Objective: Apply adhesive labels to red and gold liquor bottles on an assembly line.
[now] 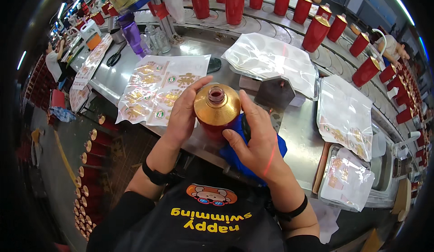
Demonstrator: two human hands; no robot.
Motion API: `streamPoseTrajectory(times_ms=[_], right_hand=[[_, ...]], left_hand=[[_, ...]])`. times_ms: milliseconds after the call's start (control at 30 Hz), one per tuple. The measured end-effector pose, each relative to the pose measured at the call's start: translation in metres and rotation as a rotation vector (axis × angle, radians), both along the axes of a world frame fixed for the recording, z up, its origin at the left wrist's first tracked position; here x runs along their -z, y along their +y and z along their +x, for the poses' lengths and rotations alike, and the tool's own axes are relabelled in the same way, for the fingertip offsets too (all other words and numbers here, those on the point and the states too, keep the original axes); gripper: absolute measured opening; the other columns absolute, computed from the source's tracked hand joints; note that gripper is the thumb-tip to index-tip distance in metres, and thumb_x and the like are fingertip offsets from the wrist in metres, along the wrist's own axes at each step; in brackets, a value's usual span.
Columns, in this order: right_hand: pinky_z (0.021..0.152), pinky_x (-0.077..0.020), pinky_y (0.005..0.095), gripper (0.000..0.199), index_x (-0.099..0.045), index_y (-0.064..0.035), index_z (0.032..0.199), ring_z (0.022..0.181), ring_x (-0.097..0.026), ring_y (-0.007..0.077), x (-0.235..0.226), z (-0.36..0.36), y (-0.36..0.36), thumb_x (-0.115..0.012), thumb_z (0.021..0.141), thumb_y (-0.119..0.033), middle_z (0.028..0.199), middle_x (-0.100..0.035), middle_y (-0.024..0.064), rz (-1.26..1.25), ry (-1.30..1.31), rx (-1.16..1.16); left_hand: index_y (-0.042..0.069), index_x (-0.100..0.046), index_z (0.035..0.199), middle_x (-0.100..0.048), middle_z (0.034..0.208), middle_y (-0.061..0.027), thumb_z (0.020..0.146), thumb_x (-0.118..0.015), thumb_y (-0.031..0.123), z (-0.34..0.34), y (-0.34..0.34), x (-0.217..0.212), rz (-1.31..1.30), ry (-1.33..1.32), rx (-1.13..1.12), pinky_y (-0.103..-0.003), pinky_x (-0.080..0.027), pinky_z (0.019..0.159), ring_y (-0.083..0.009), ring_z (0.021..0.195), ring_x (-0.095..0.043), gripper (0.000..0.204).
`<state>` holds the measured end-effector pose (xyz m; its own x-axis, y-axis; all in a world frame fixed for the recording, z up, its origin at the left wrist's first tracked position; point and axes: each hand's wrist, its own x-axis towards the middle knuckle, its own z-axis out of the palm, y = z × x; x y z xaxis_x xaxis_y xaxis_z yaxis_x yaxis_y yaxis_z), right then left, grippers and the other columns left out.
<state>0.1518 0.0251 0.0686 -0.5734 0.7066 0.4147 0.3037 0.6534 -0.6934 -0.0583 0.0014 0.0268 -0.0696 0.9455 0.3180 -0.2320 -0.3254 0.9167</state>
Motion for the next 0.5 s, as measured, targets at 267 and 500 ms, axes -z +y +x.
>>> streamPoseTrajectory(times_ms=[267, 500], right_hand=[[0.1, -0.0419, 0.0423, 0.064, -0.045, 0.0002, 0.14, 0.116, -0.053, 0.0372, 0.008, -0.005, 0.0, -0.07, 0.085, -0.017, 0.13, -0.054, 0.0208, 0.124, 0.009, 0.014], [0.098, -0.0438, 0.0424, 0.063, -0.046, 0.0017, 0.139, 0.114, -0.054, 0.0379, 0.006, -0.005, -0.002, -0.071, 0.084, -0.016, 0.127, -0.056, 0.0213, 0.162, 0.01, 0.033]], left_hand=[[-0.003, -0.024, 0.148, -0.045, 0.137, -0.0154, 0.091, -0.066, 0.034, 0.019, -0.017, -0.011, 0.052, 0.024, 0.0, -0.033, -0.035, 0.108, -0.0206, 0.127, -0.045, 0.08], [-0.003, -0.027, 0.145, -0.047, 0.133, -0.0156, 0.09, -0.067, 0.028, 0.021, -0.02, -0.019, -0.016, 0.117, -0.075, -0.034, -0.037, 0.106, -0.0209, 0.124, -0.047, 0.076]])
